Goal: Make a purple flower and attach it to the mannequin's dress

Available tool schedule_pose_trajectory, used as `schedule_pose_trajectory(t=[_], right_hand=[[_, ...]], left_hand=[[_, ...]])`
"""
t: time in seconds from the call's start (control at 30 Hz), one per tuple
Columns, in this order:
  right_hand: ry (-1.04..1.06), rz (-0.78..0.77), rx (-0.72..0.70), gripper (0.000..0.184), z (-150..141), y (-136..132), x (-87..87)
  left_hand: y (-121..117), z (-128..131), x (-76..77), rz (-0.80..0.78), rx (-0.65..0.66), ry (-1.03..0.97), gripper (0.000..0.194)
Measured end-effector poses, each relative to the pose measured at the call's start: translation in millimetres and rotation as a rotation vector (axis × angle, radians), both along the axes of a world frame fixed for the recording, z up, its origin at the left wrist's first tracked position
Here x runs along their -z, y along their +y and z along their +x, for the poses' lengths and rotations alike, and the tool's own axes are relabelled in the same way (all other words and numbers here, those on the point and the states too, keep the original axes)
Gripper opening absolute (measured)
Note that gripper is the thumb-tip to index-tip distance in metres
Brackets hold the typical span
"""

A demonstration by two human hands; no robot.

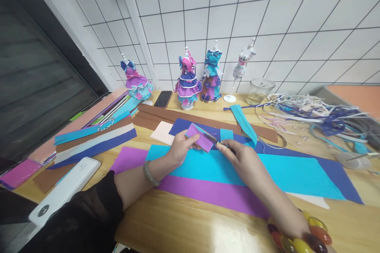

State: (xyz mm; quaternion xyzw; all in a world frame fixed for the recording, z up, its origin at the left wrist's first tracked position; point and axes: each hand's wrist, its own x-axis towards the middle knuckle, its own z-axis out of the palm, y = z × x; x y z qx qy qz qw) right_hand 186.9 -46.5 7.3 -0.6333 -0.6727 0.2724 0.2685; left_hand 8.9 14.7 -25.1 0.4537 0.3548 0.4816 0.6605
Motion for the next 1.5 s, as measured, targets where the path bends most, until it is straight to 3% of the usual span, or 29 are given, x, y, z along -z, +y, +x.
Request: schedule_pose_trajectory(t=[0.37,1.5], right_hand=[[-0.013,0.038,-0.008,0.043,-0.2,1.4,3.7],[-0.024,0.055,-0.007,0.040,-2.8,1.3,6.2]], left_hand=[[-4.2,-1.3,-4.2,0.053,0.034,0.051,0.028],[-2.3,0.3,5.8,0.045,0.064,0.023,0.033]])
